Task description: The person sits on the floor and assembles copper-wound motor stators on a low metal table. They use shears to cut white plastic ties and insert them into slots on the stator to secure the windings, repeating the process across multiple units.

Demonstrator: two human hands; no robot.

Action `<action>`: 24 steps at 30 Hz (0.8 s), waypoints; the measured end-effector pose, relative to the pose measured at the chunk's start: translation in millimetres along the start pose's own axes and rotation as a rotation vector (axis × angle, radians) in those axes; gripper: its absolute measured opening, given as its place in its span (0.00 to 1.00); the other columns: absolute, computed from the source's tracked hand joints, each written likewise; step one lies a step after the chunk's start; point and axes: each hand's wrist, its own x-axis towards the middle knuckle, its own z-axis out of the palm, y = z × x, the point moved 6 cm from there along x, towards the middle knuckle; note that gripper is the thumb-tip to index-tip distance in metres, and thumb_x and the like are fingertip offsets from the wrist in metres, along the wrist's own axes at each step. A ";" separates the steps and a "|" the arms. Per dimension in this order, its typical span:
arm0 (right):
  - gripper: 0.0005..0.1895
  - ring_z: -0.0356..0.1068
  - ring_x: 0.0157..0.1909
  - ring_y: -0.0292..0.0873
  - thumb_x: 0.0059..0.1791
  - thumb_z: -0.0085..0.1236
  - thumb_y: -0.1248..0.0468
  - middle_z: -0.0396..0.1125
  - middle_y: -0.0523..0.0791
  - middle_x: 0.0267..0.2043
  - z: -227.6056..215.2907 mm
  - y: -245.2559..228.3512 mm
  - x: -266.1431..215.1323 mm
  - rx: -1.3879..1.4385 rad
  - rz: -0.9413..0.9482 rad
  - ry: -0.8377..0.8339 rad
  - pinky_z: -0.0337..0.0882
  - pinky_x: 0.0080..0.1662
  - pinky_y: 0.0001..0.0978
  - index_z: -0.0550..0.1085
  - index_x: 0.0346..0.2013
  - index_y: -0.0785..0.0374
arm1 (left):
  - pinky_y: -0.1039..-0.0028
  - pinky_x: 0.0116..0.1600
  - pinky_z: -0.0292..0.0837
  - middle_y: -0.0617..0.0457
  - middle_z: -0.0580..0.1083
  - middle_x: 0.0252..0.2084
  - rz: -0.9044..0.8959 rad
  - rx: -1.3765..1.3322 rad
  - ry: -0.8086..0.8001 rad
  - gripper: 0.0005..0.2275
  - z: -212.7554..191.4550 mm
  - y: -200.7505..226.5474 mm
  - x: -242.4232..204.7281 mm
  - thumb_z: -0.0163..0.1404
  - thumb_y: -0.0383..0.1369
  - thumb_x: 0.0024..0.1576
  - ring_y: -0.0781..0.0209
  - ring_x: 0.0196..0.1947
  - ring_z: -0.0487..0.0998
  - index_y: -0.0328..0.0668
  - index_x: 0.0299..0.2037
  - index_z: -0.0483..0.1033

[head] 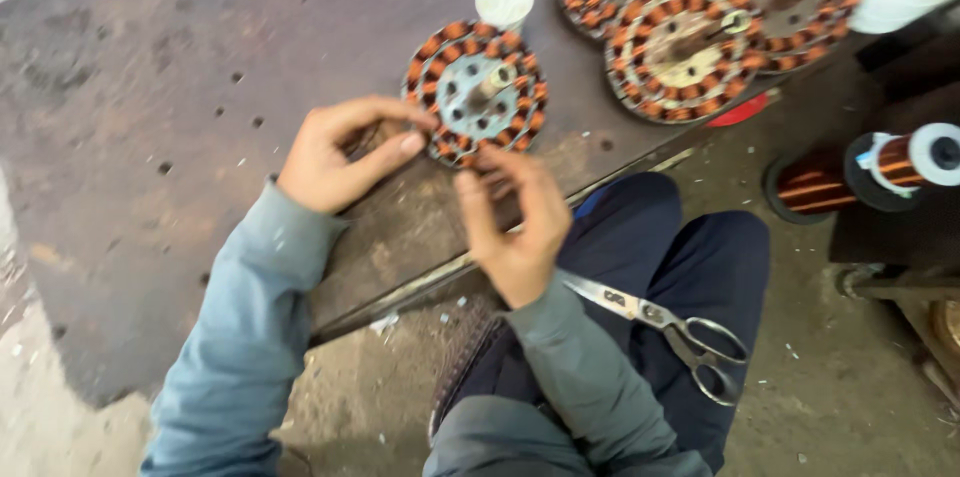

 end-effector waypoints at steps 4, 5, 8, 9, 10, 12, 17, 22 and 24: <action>0.08 0.72 0.41 0.37 0.55 0.60 0.73 0.71 0.47 0.45 -7.6 2.8 2.5 -0.027 -0.003 0.018 0.72 0.45 0.27 0.75 0.50 0.68 | 0.83 0.41 0.67 0.59 0.79 0.40 -0.020 -0.010 0.073 0.09 6.2 3.7 0.6 0.56 0.30 0.65 0.78 0.35 0.70 0.38 0.53 0.81; 0.08 0.71 0.41 0.37 0.56 0.60 0.73 0.71 0.47 0.45 -8.1 1.9 3.3 -0.048 -0.013 0.010 0.71 0.45 0.27 0.75 0.49 0.68 | 0.83 0.39 0.66 0.59 0.79 0.39 -0.009 0.025 0.081 0.09 7.9 5.8 1.4 0.56 0.30 0.64 0.78 0.34 0.69 0.38 0.52 0.82; 0.07 0.70 0.40 0.37 0.56 0.59 0.73 0.71 0.46 0.43 -5.7 -0.7 3.6 -0.056 -0.019 -0.038 0.70 0.44 0.27 0.76 0.49 0.69 | 0.81 0.34 0.63 0.58 0.78 0.37 0.055 0.114 0.076 0.07 11.8 13.6 3.6 0.57 0.29 0.63 0.77 0.29 0.67 0.40 0.49 0.83; 0.07 0.70 0.39 0.37 0.56 0.58 0.73 0.70 0.46 0.42 -4.0 -1.4 2.9 -0.050 -0.017 -0.058 0.70 0.43 0.27 0.76 0.49 0.70 | 0.81 0.33 0.63 0.58 0.78 0.36 0.099 0.133 0.055 0.07 13.4 16.9 4.2 0.58 0.29 0.63 0.77 0.28 0.67 0.40 0.49 0.83; 0.07 0.70 0.39 0.36 0.56 0.58 0.73 0.71 0.46 0.42 -3.4 -2.0 1.1 -0.042 -0.006 -0.055 0.70 0.44 0.27 0.76 0.49 0.70 | 0.80 0.32 0.62 0.58 0.78 0.36 0.142 0.151 0.034 0.06 15.3 20.3 3.2 0.58 0.29 0.62 0.76 0.27 0.67 0.40 0.48 0.83; 0.06 0.71 0.39 0.34 0.57 0.58 0.71 0.72 0.46 0.43 -2.0 -2.6 -2.2 -0.028 0.016 -0.046 0.71 0.44 0.27 0.76 0.48 0.70 | 0.80 0.31 0.62 0.57 0.77 0.35 0.149 0.111 0.020 0.07 16.1 22.8 0.9 0.60 0.28 0.61 0.76 0.27 0.67 0.40 0.47 0.83; 0.08 0.63 0.31 0.29 0.57 0.60 0.66 0.69 0.40 0.31 3.3 15.7 -7.1 0.047 0.311 -0.146 0.62 0.35 0.22 0.76 0.39 0.70 | 0.80 0.29 0.59 0.57 0.75 0.31 0.190 0.125 -0.065 0.07 18.5 27.9 -3.4 0.65 0.28 0.57 0.75 0.25 0.65 0.40 0.44 0.84; 0.10 0.66 0.33 0.27 0.57 0.56 0.62 0.71 0.38 0.33 8.7 23.5 -5.4 0.382 0.561 -0.300 0.64 0.36 0.19 0.76 0.40 0.68 | 0.79 0.28 0.59 0.59 0.72 0.26 0.171 0.126 -0.108 0.09 24.1 26.4 -3.6 0.67 0.30 0.55 0.75 0.23 0.65 0.41 0.42 0.82; 0.10 0.66 0.31 0.28 0.55 0.56 0.62 0.72 0.38 0.33 7.2 27.1 -6.2 0.402 0.684 -0.360 0.62 0.33 0.19 0.77 0.41 0.67 | 0.80 0.28 0.61 0.61 0.72 0.26 0.104 0.125 -0.109 0.11 27.0 22.2 -2.7 0.67 0.31 0.54 0.75 0.23 0.65 0.41 0.42 0.80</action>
